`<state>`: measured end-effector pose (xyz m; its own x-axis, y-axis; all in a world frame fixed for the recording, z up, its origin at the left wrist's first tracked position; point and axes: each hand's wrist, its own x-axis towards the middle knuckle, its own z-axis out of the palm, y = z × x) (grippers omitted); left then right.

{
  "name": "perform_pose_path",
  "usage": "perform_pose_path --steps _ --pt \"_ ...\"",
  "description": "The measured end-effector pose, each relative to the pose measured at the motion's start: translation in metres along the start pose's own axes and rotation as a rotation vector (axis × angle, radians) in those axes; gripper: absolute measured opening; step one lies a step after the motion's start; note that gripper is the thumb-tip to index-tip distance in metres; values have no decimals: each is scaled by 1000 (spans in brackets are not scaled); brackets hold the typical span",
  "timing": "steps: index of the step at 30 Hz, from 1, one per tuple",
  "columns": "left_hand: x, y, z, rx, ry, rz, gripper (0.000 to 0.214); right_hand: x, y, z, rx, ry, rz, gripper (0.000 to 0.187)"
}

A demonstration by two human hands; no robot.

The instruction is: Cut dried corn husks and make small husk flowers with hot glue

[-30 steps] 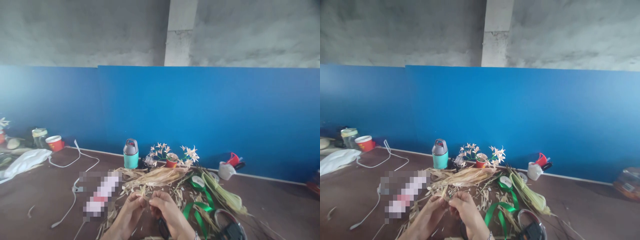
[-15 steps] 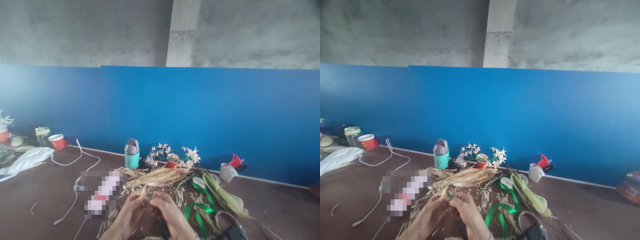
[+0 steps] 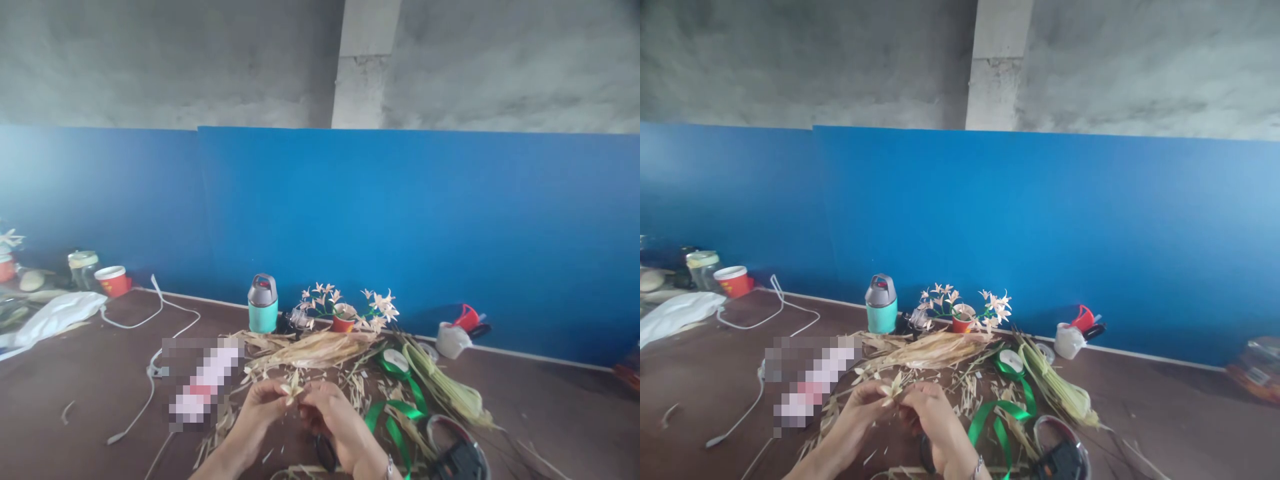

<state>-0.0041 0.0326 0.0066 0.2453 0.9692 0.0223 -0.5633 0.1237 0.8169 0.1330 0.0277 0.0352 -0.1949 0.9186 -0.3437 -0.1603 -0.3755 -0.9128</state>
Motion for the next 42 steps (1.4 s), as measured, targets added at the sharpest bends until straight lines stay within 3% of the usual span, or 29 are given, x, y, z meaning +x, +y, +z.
perform_pose_path --steps 5,9,13,18,20,22,26,31,38,42 --pt "-3 -1 2 -111 -27 -89 19 1 4 -1 122 -98 4 12" --pt "2 6 -5 -109 -7 -51 29 2 6 -5 194 -32 38 14" --pt "6 6 -14 -63 130 -59 23 3 4 -5 110 4 -96 20" --pt "6 -1 -16 210 202 20 18 0 -3 0 87 58 -211 28" --pt "5 0 -15 353 214 103 15 -1 -5 -1 39 106 -268 17" --pt "5 2 -13 453 181 161 13 -2 -6 -2 -51 158 -299 9" --pt "5 6 -10 524 72 243 10 -3 -6 -3 -215 147 -290 20" --pt "7 9 -8 682 -33 434 2 -1 -4 -1 -381 198 -305 13" --pt "9 3 -10 738 15 464 12 -1 -1 -2 -613 199 -419 11" --pt "10 -6 -16 764 21 450 14 -2 -3 -3 -637 171 -457 12"
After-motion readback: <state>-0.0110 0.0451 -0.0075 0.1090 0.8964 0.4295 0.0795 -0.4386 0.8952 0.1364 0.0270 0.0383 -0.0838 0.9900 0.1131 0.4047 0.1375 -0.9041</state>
